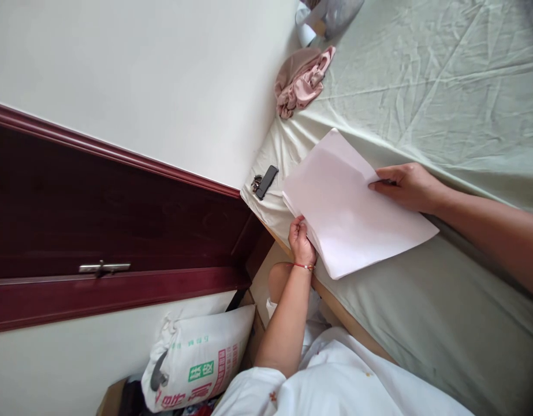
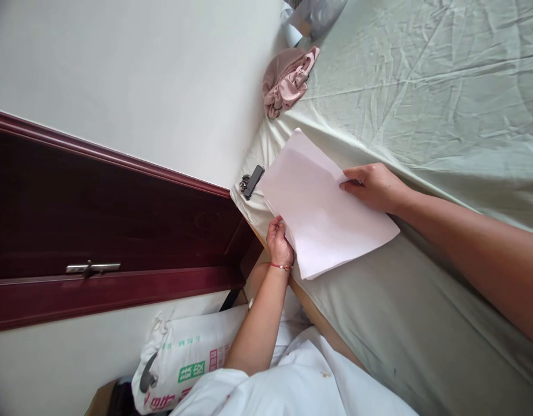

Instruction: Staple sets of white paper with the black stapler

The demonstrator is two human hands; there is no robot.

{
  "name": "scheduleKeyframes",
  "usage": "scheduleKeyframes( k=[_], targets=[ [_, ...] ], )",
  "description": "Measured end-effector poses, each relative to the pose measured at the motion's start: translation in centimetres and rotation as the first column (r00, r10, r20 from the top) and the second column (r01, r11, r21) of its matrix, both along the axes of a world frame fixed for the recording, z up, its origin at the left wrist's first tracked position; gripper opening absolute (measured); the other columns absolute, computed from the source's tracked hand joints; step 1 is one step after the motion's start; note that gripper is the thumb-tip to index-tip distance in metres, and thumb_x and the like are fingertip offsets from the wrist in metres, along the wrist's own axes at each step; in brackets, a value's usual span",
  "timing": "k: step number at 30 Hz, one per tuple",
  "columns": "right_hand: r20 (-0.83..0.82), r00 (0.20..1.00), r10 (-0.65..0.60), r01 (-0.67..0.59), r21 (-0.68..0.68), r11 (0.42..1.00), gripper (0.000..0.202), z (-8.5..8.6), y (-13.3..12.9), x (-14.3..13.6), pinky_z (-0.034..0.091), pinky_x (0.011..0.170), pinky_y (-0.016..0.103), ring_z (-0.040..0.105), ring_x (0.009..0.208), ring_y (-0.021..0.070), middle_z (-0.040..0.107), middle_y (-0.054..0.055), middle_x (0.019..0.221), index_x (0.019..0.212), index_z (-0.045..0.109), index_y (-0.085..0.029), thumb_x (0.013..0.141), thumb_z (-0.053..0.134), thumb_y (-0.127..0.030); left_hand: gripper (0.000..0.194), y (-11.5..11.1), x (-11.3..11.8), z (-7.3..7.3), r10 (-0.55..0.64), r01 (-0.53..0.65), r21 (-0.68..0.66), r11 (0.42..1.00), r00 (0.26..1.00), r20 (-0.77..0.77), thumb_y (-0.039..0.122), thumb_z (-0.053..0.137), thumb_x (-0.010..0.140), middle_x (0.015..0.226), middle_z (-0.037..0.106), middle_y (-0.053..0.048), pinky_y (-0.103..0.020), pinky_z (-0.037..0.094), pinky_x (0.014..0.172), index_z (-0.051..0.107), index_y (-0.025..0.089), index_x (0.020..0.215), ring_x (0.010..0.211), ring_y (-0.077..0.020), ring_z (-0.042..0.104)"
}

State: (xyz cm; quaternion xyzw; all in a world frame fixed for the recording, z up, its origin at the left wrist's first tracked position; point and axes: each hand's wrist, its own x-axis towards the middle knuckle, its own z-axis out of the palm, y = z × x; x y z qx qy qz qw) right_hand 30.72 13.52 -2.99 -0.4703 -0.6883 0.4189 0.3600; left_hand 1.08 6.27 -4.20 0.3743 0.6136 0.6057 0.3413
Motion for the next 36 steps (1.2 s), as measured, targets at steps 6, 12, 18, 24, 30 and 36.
scheduleKeyframes(
  k=[6, 12, 18, 24, 30, 36],
  targets=[
    [-0.059, 0.998, 0.018, -0.022, -0.056, 0.998, 0.036, 0.5, -0.2, 0.2, 0.047, 0.065, 0.026, 0.062, 0.070, 0.0160, 0.074, 0.002, 0.085, 0.098, 0.073, -0.018, 0.087, 0.056, -0.048, 0.040, 0.1, -0.2, -0.3, 0.023, -0.024, 0.030, 0.999, 0.998, 0.051, 0.036, 0.079, 0.067, 0.100, 0.070, -0.002, -0.029, 0.050, 0.089, 0.066, 0.023, 0.102, 0.093, -0.0153, 0.066],
    [-0.014, 1.000, 0.025, -0.026, -0.034, 0.999, 0.033, 0.5, -0.1, 0.2, 0.043, 0.062, 0.026, 0.055, 0.065, 0.0148, 0.066, 0.001, 0.072, 0.090, 0.069, -0.019, 0.087, 0.055, -0.049, 0.035, 0.0, 0.4, 0.4, 0.041, -0.042, -0.001, 0.999, 0.987, 0.153, 0.038, 0.080, 0.065, 0.092, 0.072, -0.001, -0.031, 0.051, 0.088, 0.069, 0.021, 0.093, 0.089, -0.0160, 0.067],
    [0.062, 0.998, -0.019, 0.018, 0.018, 1.000, 0.029, 1.0, -0.2, 0.1, 0.037, 0.061, 0.027, 0.044, 0.058, 0.0123, 0.054, -0.001, 0.061, 0.069, 0.052, -0.021, 0.085, 0.056, -0.045, 0.040, 0.1, 0.4, 0.1, 0.072, -0.074, 0.013, 0.997, 0.994, 0.086, 0.043, 0.088, 0.057, 0.078, 0.066, 0.003, -0.025, 0.048, 0.079, 0.066, 0.019, 0.080, 0.075, -0.0105, 0.061],
    [0.068, 0.991, -0.118, 0.115, 0.042, 0.992, 0.027, 0.9, -0.2, -0.2, 0.039, 0.066, 0.029, 0.053, 0.066, 0.0155, 0.064, 0.002, 0.074, 0.092, 0.065, -0.020, 0.082, 0.057, -0.044, 0.042, 0.2, -0.2, -0.3, 0.082, -0.085, -0.031, 0.996, 0.994, -0.072, 0.048, 0.085, 0.062, 0.070, 0.059, 0.005, -0.022, 0.043, 0.069, 0.057, 0.019, 0.074, 0.066, -0.0088, 0.052],
    [0.092, 0.984, -0.155, 0.148, 0.080, 0.986, 0.027, 0.6, -0.2, -0.3, 0.041, 0.070, 0.030, 0.056, 0.070, 0.0176, 0.067, 0.005, 0.079, 0.092, 0.069, -0.019, 0.083, 0.056, -0.040, 0.044, 0.2, -0.2, -0.2, 0.052, -0.057, -0.040, 0.998, 0.993, -0.104, 0.052, 0.082, 0.065, 0.070, 0.057, 0.006, -0.022, 0.042, 0.069, 0.054, 0.020, 0.074, 0.066, -0.0094, 0.050],
    [0.132, 0.978, -0.162, 0.140, 0.160, 0.977, 0.025, 0.9, -0.4, -0.5, 0.041, 0.075, 0.031, 0.058, 0.078, 0.0200, 0.069, 0.009, 0.091, 0.091, 0.069, -0.018, 0.085, 0.052, -0.035, 0.045, 0.0, 0.1, 0.1, 0.054, -0.060, -0.033, 0.998, 0.988, -0.146, 0.052, 0.082, 0.067, 0.068, 0.052, 0.006, -0.021, 0.040, 0.067, 0.052, 0.020, 0.073, 0.065, -0.0088, 0.047]
  ],
)
